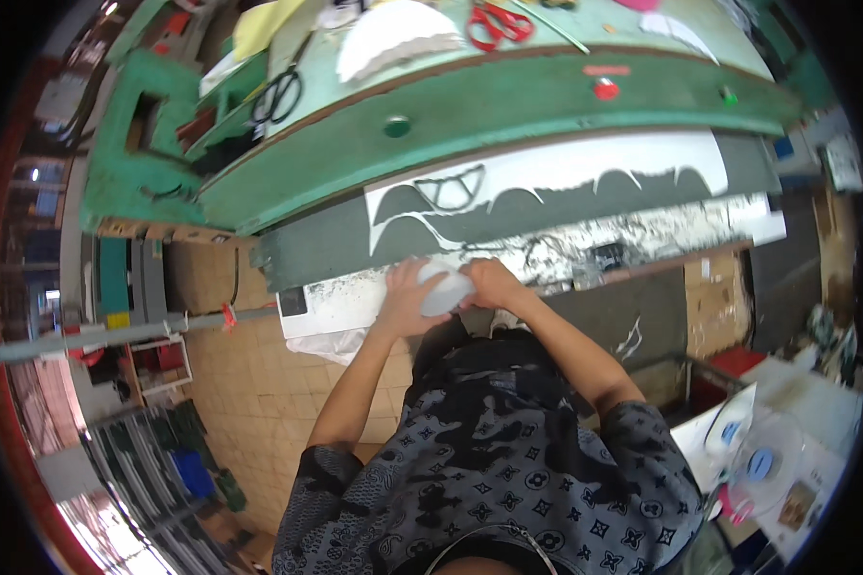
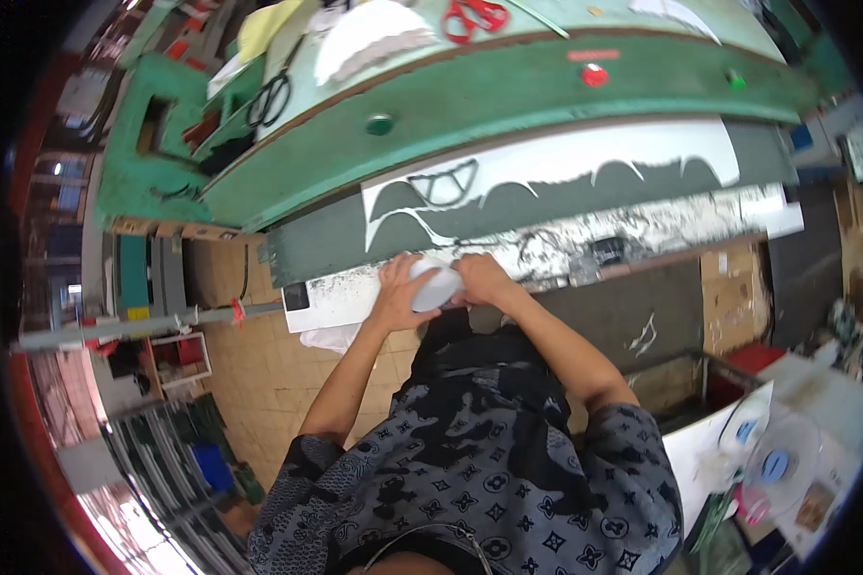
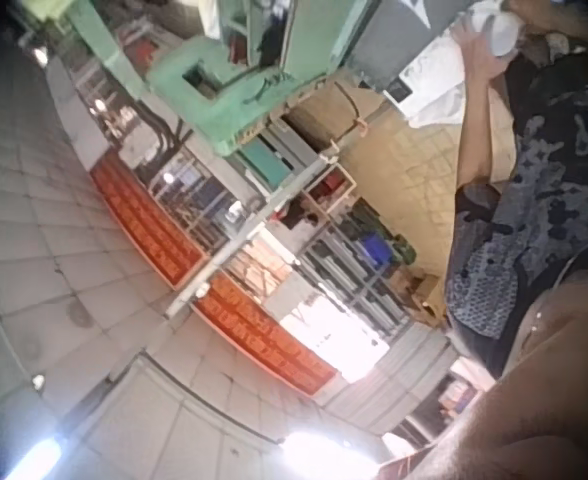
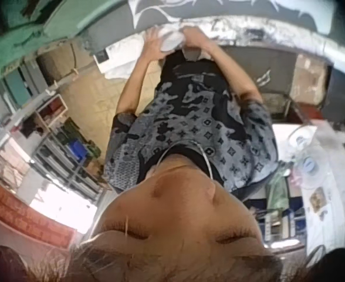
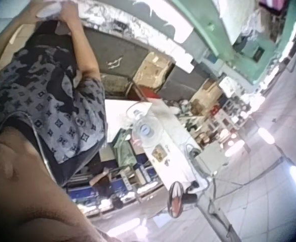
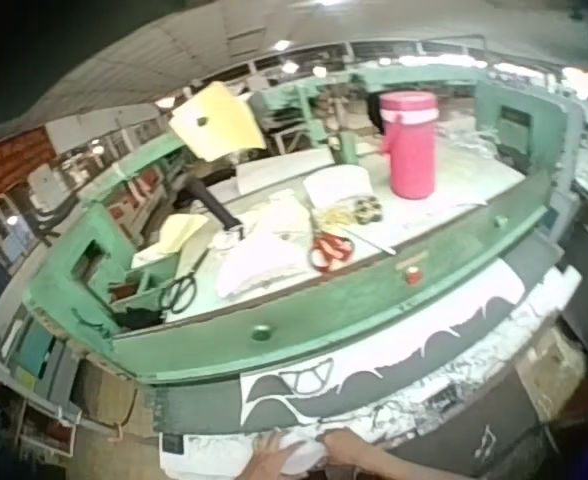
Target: The person uses a green hydraulic paper cutter to cut white paper into curved shapes. They repeatedly place a template on the paper, align it, press the cutter, and remove the cut pieces, stacking them on the machine's side shelf.
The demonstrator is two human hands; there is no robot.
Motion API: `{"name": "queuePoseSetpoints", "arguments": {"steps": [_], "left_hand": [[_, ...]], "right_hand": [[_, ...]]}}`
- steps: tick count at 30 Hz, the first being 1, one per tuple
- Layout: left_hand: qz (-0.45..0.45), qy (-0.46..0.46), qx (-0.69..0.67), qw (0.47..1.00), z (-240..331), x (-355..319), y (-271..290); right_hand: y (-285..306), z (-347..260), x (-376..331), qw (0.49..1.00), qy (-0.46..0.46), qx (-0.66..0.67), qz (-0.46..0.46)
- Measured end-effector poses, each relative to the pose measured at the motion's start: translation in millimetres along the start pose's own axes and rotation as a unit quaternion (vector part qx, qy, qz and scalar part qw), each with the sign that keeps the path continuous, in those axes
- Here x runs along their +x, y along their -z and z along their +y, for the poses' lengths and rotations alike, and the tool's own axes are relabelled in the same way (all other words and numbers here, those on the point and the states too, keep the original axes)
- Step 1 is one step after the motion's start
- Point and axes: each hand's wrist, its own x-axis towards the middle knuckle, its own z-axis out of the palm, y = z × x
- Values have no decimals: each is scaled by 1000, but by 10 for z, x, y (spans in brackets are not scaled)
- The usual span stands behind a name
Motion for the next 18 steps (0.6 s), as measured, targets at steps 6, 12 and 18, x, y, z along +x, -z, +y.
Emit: {"name": "queuePoseSetpoints", "arguments": {"steps": [6, 12, 18], "left_hand": [[38, -48, 29, 998, -19, 92, 34], [66, -132, 9, 989, -178, 344, -23], [146, -100, -203, 963, -211, 346, 16]], "right_hand": [[-464, 248, 38, 977, -2, 160, 141], [-501, 182, 16, 895, -11, 360, 265], [-249, -412, 67, 758, -59, 584, 285]]}}
